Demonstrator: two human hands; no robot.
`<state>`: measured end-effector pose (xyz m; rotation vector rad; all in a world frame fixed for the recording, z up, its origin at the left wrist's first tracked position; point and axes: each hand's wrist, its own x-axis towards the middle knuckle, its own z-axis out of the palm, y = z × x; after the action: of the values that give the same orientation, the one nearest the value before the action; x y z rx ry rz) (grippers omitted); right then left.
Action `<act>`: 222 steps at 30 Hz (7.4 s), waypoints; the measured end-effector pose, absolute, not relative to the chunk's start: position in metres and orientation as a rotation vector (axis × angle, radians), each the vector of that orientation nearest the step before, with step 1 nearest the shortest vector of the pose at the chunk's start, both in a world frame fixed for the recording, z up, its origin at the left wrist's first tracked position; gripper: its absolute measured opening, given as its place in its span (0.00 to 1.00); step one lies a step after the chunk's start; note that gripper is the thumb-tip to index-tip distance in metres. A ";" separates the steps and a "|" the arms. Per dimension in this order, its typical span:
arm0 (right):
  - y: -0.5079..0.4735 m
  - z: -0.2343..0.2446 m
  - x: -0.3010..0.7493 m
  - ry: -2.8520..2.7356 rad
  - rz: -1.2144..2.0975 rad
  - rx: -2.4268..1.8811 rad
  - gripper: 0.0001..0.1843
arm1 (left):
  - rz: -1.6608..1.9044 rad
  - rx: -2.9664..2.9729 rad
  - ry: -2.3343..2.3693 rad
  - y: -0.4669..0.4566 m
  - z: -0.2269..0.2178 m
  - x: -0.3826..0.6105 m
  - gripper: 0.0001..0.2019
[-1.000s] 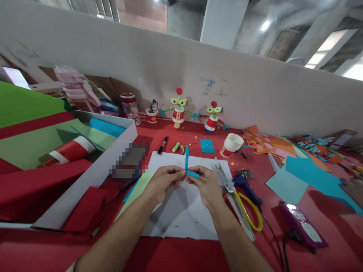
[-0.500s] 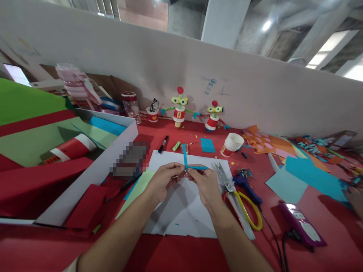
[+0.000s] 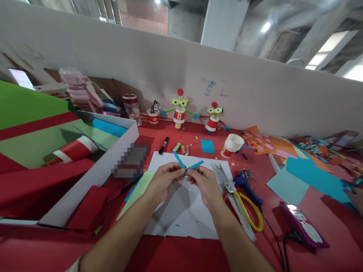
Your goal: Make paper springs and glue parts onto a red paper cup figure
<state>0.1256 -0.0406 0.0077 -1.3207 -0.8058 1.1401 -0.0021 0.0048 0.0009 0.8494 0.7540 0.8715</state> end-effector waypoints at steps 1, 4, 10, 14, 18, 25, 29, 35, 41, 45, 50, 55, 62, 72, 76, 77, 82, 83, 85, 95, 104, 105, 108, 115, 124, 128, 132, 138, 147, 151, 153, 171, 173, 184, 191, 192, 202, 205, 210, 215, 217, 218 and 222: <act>-0.040 0.007 0.127 -0.837 1.131 -1.331 0.09 | 0.844 0.849 0.761 0.005 0.002 -0.003 0.09; -0.040 0.005 0.130 -0.939 1.086 -1.390 0.08 | 0.756 0.944 0.814 0.006 0.004 -0.006 0.09; -0.040 0.007 0.134 -1.008 1.048 -1.420 0.08 | 0.714 1.146 0.879 0.008 0.008 -0.011 0.10; -0.040 0.008 0.134 -0.869 1.320 -1.256 0.10 | 0.669 1.023 0.851 0.009 0.008 -0.011 0.11; -0.040 0.006 0.131 -0.824 1.276 -1.255 0.11 | 0.775 1.024 0.874 0.006 0.001 -0.003 0.12; -0.041 0.003 0.124 -0.911 1.179 -1.218 0.10 | 0.920 0.839 0.867 0.004 -0.008 0.006 0.13; -0.040 0.000 0.125 -0.889 1.099 -1.238 0.08 | 0.886 0.769 0.840 0.003 -0.008 0.007 0.12; -0.039 0.002 0.126 -0.837 1.084 -1.280 0.07 | 0.872 0.831 0.875 -0.001 -0.005 0.007 0.08; -0.039 0.006 0.126 -0.725 1.188 -1.220 0.07 | 0.930 1.007 0.891 0.002 -0.005 0.004 0.07; -0.040 0.008 0.127 -0.648 1.294 -1.150 0.07 | 0.944 0.964 0.894 0.004 -0.008 0.005 0.08; -0.042 0.006 0.131 -0.740 0.976 -1.326 0.12 | 0.939 0.785 0.934 0.005 -0.004 0.004 0.09; -0.042 0.006 0.127 -0.901 0.971 -1.336 0.13 | 0.968 0.805 0.920 0.004 -0.001 0.004 0.08; -0.043 0.005 0.119 -0.869 1.049 -1.266 0.08 | 0.973 0.926 0.886 0.000 -0.005 0.006 0.09; -0.041 0.004 0.124 -0.776 1.140 -1.221 0.08 | 0.944 0.996 0.873 0.001 -0.003 0.004 0.08; -0.041 0.004 0.124 -0.691 1.198 -1.165 0.07 | 0.929 0.979 0.885 0.000 -0.001 0.004 0.09; -0.041 0.004 0.123 -0.676 1.206 -1.153 0.07 | 0.931 0.972 0.891 0.000 -0.001 0.003 0.09; -0.039 0.003 0.123 -0.604 1.243 -1.132 0.07 | 0.942 0.969 0.895 -0.001 -0.002 0.001 0.08; -0.039 0.003 0.124 -0.598 1.238 -1.129 0.07 | 0.929 0.966 0.877 -0.001 -0.002 0.000 0.07; -0.039 0.004 0.125 -0.604 1.223 -1.120 0.07 | 0.882 0.950 0.812 0.001 -0.001 -0.001 0.04; -0.041 0.009 0.127 -0.658 1.236 -1.079 0.07 | 0.739 0.532 0.684 0.008 -0.001 -0.001 0.05; -0.041 0.009 0.123 -0.652 1.261 -1.068 0.10 | 0.738 0.395 0.673 0.009 -0.006 -0.001 0.07; -0.041 0.008 0.123 -0.653 1.262 -1.066 0.10 | 0.751 0.411 0.676 0.009 -0.007 -0.001 0.07; -0.040 0.007 0.121 -0.660 1.248 -1.073 0.09 | 0.765 0.495 0.699 0.008 -0.008 0.000 0.06; -0.041 0.002 0.119 -0.737 1.109 -1.113 0.05 | 0.804 0.774 0.819 0.005 -0.003 -0.001 0.12; -0.044 0.002 0.117 -0.824 1.059 -1.203 0.07 | 0.934 0.840 0.823 0.005 -0.007 0.002 0.11; -0.044 0.003 0.115 -0.796 1.082 -1.216 0.11 | 0.990 0.825 0.836 0.005 -0.008 0.004 0.11; -0.043 0.005 0.114 -0.738 1.096 -1.199 0.06 | 0.940 0.823 0.805 0.005 -0.007 0.003 0.11; -0.041 0.003 0.116 -0.647 1.081 -1.234 0.07 | 0.890 0.744 0.804 0.006 0.000 -0.001 0.12; -0.042 0.005 0.120 -0.737 1.174 -1.275 0.11 | 0.930 0.910 0.841 0.005 0.000 -0.003 0.11; -0.042 0.006 0.121 -0.743 1.224 -1.242 0.12 | 0.942 0.820 0.837 0.006 -0.003 -0.002 0.12; -0.042 0.004 0.121 -0.804 1.163 -1.267 0.12 | 0.948 0.812 0.840 0.006 -0.004 -0.001 0.12; -0.042 0.002 0.125 -0.920 0.871 -1.365 0.08 | 0.900 1.175 0.950 0.005 0.001 -0.002 0.11; -0.040 0.004 0.131 -0.841 0.858 -1.336 0.08 | 0.907 1.162 0.990 0.006 0.000 -0.002 0.10; -0.042 -0.001 0.112 -0.843 0.959 -1.277 0.12 | 0.959 0.856 0.887 0.008 -0.008 0.001 0.13; -0.041 -0.003 0.116 -0.856 0.963 -1.270 0.09 | 0.908 0.945 0.824 0.002 -0.008 0.003 0.12; -0.041 -0.002 0.118 -0.854 0.959 -1.270 0.09 | 0.905 0.954 0.842 0.002 -0.007 0.002 0.12; -0.040 0.000 0.124 -0.934 1.006 -1.335 0.07 | 0.945 0.817 0.940 0.004 0.002 -0.001 0.10; -0.039 -0.001 0.127 -1.020 0.961 -1.368 0.07 | 0.943 0.850 0.871 0.003 0.001 -0.001 0.11; -0.040 -0.006 0.130 -1.126 0.817 -1.479 0.07 | 0.874 0.885 0.869 0.002 0.000 0.002 0.11; -0.039 -0.007 0.127 -1.077 0.873 -1.490 0.08 | 0.914 0.930 0.915 0.001 0.000 0.003 0.11; -0.039 -0.006 0.125 -1.010 0.921 -1.457 0.08 | 0.953 0.935 0.940 0.000 0.000 0.004 0.10; -0.039 -0.005 0.123 -0.974 0.959 -1.424 0.09 | 0.980 0.934 0.948 0.000 0.000 0.004 0.10; -0.038 -0.003 0.121 -0.839 1.130 -1.272 0.11 | 1.067 0.922 0.951 0.000 0.000 0.004 0.08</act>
<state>0.1208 -0.0383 -0.0032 -1.2722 -0.8393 1.1303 0.0042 -0.0002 -0.0004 0.9217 0.9510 1.0667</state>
